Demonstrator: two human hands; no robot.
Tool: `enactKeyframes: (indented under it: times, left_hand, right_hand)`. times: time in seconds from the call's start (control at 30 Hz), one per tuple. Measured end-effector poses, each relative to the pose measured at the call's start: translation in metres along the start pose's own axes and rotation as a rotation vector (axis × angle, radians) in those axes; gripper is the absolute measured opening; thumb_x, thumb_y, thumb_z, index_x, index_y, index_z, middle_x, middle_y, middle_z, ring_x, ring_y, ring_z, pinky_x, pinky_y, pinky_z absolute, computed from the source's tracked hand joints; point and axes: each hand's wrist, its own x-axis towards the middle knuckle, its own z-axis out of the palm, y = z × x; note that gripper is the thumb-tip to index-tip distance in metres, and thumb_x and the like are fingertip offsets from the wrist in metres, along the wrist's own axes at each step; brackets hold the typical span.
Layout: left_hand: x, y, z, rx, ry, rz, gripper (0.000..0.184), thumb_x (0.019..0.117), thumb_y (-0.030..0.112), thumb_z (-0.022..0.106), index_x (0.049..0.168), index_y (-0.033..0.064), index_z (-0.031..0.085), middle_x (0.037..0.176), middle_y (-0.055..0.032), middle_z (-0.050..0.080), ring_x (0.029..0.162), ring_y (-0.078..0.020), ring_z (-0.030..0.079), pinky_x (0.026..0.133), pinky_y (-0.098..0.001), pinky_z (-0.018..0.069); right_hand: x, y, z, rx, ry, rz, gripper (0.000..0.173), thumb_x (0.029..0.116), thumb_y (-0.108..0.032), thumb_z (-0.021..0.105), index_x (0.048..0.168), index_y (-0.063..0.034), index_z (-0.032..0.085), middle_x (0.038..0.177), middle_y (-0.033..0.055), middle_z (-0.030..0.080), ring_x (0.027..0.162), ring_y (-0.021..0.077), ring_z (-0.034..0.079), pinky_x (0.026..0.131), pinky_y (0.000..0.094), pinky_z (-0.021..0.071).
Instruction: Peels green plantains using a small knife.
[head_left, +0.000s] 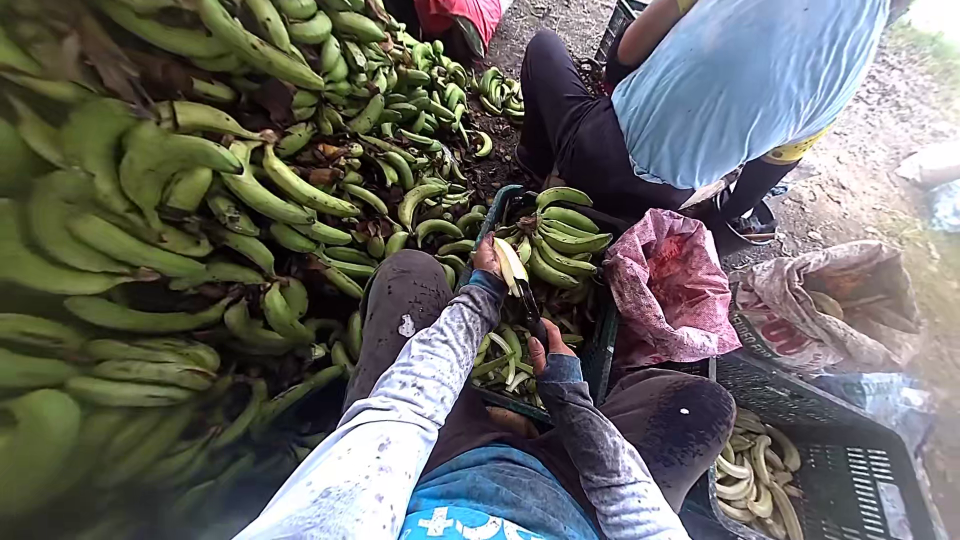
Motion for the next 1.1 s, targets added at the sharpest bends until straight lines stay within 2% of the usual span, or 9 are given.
enactKeyframes:
  times: [0.07,0.2,0.4,0.67,0.77,0.87,0.97,1.07,1.1]
  left_hand:
    - [-0.007,0.003,0.003,0.049,0.045,0.027,0.034,0.1102,0.035,0.038,0.119,0.0066,0.054,0.088,-0.0078,0.057,0.068,-0.0161,0.056,0.062,-0.0327,0.0508]
    - [-0.016,0.009,0.004,0.244,0.081,0.088,0.041,0.1121,0.030,0.036,0.136,0.0004,0.052,0.122,-0.0177,0.059,0.103,-0.0222,0.058,0.092,-0.0408,0.0482]
    - [-0.011,0.006,0.003,0.303,0.095,0.078,0.043,0.1116,0.032,0.037,0.136,0.0001,0.052,0.122,-0.0192,0.059,0.103,-0.0251,0.059,0.091,-0.0438,0.0491]
    - [-0.028,-0.001,0.004,0.545,0.065,-0.004,0.043,0.1120,0.027,0.038,0.136,-0.0053,0.054,0.136,-0.0249,0.056,0.121,-0.0311,0.054,0.103,-0.0480,0.0427]
    - [-0.034,-0.010,0.005,0.508,0.023,-0.084,0.036,0.1099,0.020,0.043,0.131,-0.0060,0.055,0.127,-0.0227,0.059,0.111,-0.0279,0.056,0.097,-0.0445,0.0454]
    - [-0.029,-0.014,0.005,0.169,-0.019,-0.151,0.030,0.1100,0.028,0.033,0.115,0.0057,0.053,0.088,-0.0070,0.056,0.072,-0.0156,0.056,0.065,-0.0332,0.0493]
    - [-0.028,-0.013,0.000,-0.009,-0.056,-0.202,0.025,0.1091,0.025,0.035,0.119,0.0066,0.049,0.093,-0.0091,0.057,0.078,-0.0192,0.060,0.071,-0.0370,0.0547]
    - [-0.029,-0.016,-0.005,0.210,-0.064,-0.207,0.023,0.1085,0.017,0.041,0.117,0.0004,0.056,0.095,-0.0116,0.059,0.079,-0.0187,0.057,0.074,-0.0354,0.0508]
    - [-0.029,-0.019,-0.005,0.246,-0.078,-0.217,0.019,0.1071,0.017,0.041,0.109,0.0043,0.055,0.086,-0.0079,0.059,0.071,-0.0161,0.058,0.067,-0.0329,0.0528]
  right_hand:
    - [0.000,-0.003,0.002,-0.027,0.013,0.022,0.050,0.1037,-0.023,0.054,0.145,0.0059,0.050,0.120,0.0267,0.070,0.108,0.0407,0.070,0.098,0.0559,0.0514]
    - [-0.003,0.001,0.012,-0.037,0.125,-0.059,0.048,0.1019,-0.020,0.056,0.140,0.0092,0.054,0.115,0.0276,0.072,0.102,0.0423,0.072,0.092,0.0570,0.0543]
    - [0.000,0.008,0.020,-0.063,0.195,-0.102,0.046,0.0995,-0.016,0.059,0.136,0.0102,0.057,0.112,0.0278,0.072,0.100,0.0429,0.072,0.090,0.0567,0.0557]
    - [0.023,-0.014,0.009,-0.141,-0.071,0.261,0.052,0.1067,-0.025,0.053,0.151,0.0009,0.045,0.134,0.0244,0.065,0.127,0.0381,0.062,0.111,0.0530,0.0439]
    - [0.033,-0.007,0.008,-0.137,-0.095,0.281,0.055,0.1068,-0.026,0.052,0.152,0.0026,0.042,0.135,0.0259,0.064,0.129,0.0387,0.061,0.112,0.0538,0.0422]
    - [0.026,-0.013,0.005,-0.169,-0.057,0.249,0.054,0.1064,-0.026,0.053,0.152,0.0023,0.044,0.134,0.0255,0.065,0.126,0.0390,0.063,0.110,0.0541,0.0441]
    - [0.027,-0.011,0.009,-0.195,-0.024,0.230,0.054,0.1053,-0.026,0.054,0.151,0.0016,0.046,0.132,0.0247,0.066,0.123,0.0389,0.064,0.108,0.0538,0.0461]
    - [0.040,-0.004,0.014,-0.235,-0.068,0.300,0.054,0.1064,-0.028,0.053,0.151,0.0009,0.044,0.135,0.0243,0.065,0.126,0.0381,0.063,0.111,0.0540,0.0436]
    - [0.044,0.001,0.016,-0.245,-0.083,0.318,0.055,0.1072,-0.030,0.052,0.152,-0.0004,0.044,0.136,0.0236,0.064,0.127,0.0379,0.062,0.111,0.0547,0.0434]
